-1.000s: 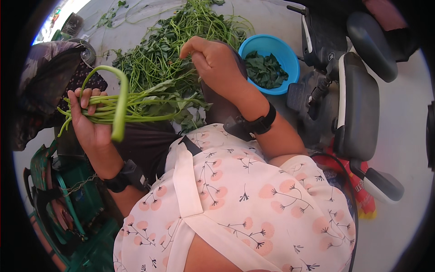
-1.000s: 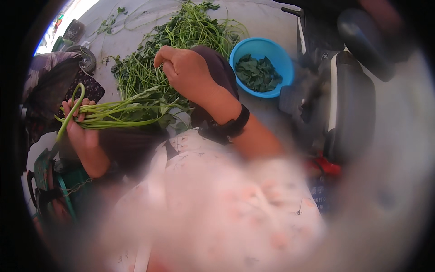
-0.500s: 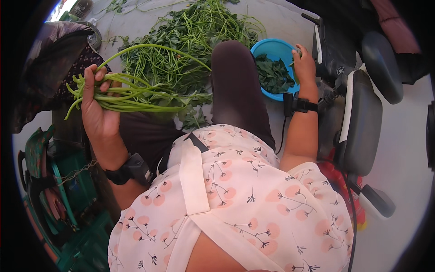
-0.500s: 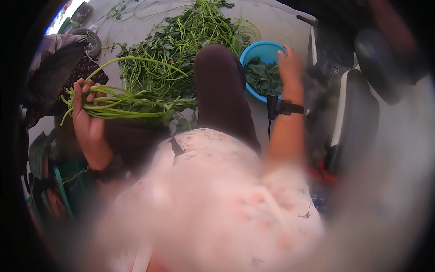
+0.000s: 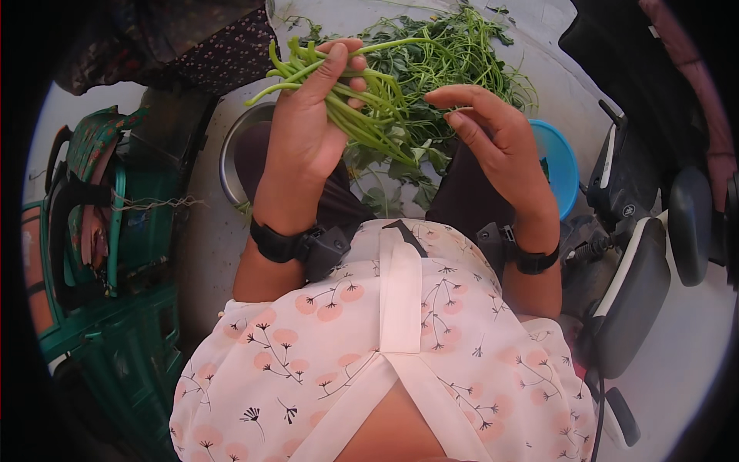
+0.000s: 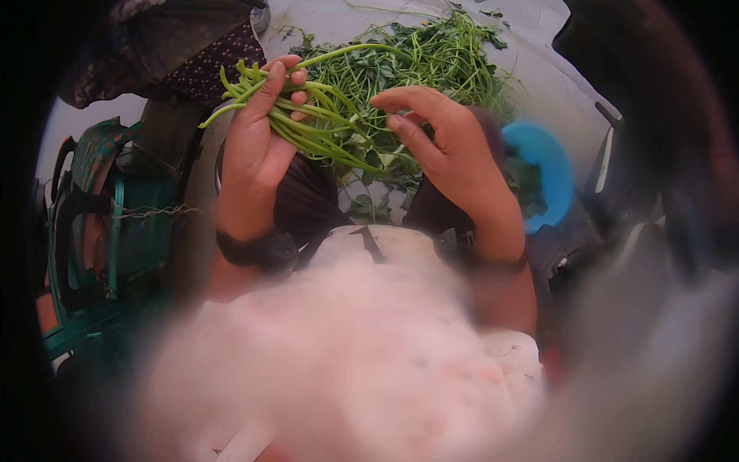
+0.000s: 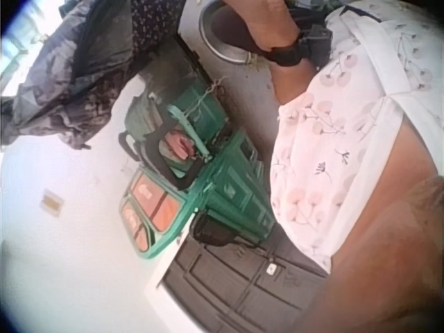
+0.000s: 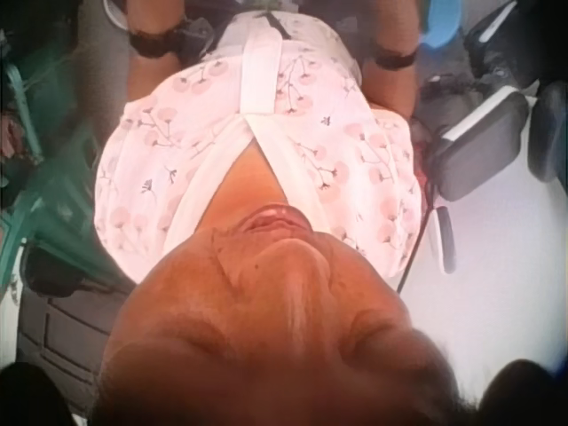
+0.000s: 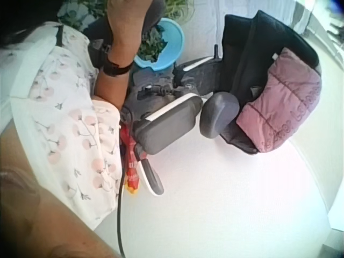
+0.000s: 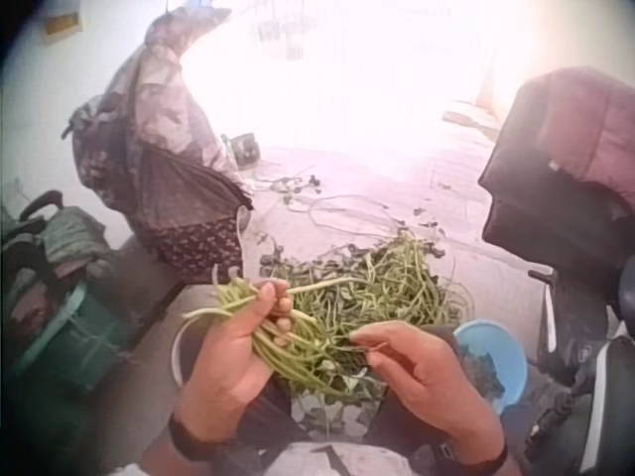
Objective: Manually sort and clean green leafy vegetables by hand.
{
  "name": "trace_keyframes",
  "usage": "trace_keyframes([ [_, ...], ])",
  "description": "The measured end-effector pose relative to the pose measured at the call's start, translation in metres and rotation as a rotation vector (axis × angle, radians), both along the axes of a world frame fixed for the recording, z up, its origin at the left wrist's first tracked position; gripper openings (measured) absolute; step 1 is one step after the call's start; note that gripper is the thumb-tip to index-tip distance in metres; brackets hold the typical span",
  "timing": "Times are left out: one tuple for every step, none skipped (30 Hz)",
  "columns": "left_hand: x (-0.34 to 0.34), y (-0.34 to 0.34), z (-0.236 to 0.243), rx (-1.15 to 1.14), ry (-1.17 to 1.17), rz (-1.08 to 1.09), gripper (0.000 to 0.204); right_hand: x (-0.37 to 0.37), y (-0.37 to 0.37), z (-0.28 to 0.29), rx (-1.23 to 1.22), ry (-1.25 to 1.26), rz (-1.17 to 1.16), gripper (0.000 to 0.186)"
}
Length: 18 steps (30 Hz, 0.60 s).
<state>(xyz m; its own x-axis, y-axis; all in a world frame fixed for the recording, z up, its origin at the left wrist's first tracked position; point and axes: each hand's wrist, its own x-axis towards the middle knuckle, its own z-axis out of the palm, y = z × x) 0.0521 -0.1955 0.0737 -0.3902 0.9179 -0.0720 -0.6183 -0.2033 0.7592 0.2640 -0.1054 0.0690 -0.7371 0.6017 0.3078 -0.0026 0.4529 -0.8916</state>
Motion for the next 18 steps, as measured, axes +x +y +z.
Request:
trace_keyframes([
  [0.003, -0.002, 0.001, -0.019, 0.006, 0.000, 0.020, -0.015, -0.007, 0.001, 0.002, 0.005, 0.025, 0.020],
  [0.004, -0.004, 0.003, -0.017, 0.012, 0.024, 0.020, -0.028, -0.013, 0.001, 0.125, -0.006, -0.016, 0.020],
  [0.006, -0.006, 0.004, 0.004, 0.036, 0.006, 0.019, -0.036, -0.017, 0.001, 0.250, -0.022, -0.059, 0.021],
  [0.006, -0.008, 0.005, 0.024, 0.062, -0.014, 0.018, -0.043, -0.019, -0.002, 0.231, 0.005, -0.062, 0.021],
  [0.005, -0.011, 0.007, 0.030, 0.062, 0.003, 0.018, -0.047, -0.021, -0.003, 0.237, 0.006, -0.045, 0.021],
  [0.004, -0.014, 0.007, 0.021, 0.073, 0.022, 0.018, -0.049, -0.025, -0.004, 0.209, 0.016, -0.064, 0.020],
  [0.003, -0.017, 0.008, 0.012, 0.085, 0.038, 0.018, -0.052, -0.028, -0.003, 0.181, 0.026, -0.085, 0.018],
  [0.002, -0.019, 0.008, 0.011, 0.075, 0.050, 0.017, -0.054, -0.032, 0.000, 0.186, 0.027, -0.073, 0.018],
  [0.002, -0.021, 0.007, 0.016, 0.075, 0.061, 0.017, -0.054, -0.036, 0.002, 0.236, 0.040, -0.097, 0.018],
  [0.003, -0.022, 0.006, 0.001, 0.088, 0.078, 0.017, -0.055, -0.038, 0.004, 0.287, 0.054, -0.123, 0.017],
  [0.003, -0.022, 0.005, -0.013, 0.101, 0.094, 0.017, -0.059, -0.040, 0.004, 0.291, 0.055, -0.115, 0.017],
  [0.006, -0.022, 0.006, -0.002, 0.087, 0.072, 0.016, -0.064, -0.043, 0.002, 0.269, 0.093, -0.129, 0.016],
  [0.009, -0.023, 0.008, 0.003, 0.086, 0.073, 0.016, -0.067, -0.045, 0.000, 0.246, 0.131, -0.145, 0.015],
  [0.011, -0.023, 0.009, 0.021, 0.087, 0.058, 0.016, -0.066, -0.045, -0.002, 0.251, 0.131, -0.144, 0.015],
  [0.012, -0.023, 0.010, 0.039, 0.089, 0.045, 0.016, -0.064, -0.045, -0.004, 0.147, 0.101, -0.105, 0.015],
  [0.012, -0.024, 0.012, 0.040, 0.084, 0.045, 0.015, -0.064, -0.045, -0.007, 0.042, 0.072, -0.067, 0.015],
  [0.012, -0.024, 0.013, 0.044, 0.084, 0.046, 0.015, -0.064, -0.046, -0.008, 0.046, 0.072, -0.066, 0.015],
  [0.011, -0.025, 0.013, 0.045, 0.087, 0.052, 0.016, -0.065, -0.046, -0.011, -0.019, 0.093, -0.047, 0.015],
])
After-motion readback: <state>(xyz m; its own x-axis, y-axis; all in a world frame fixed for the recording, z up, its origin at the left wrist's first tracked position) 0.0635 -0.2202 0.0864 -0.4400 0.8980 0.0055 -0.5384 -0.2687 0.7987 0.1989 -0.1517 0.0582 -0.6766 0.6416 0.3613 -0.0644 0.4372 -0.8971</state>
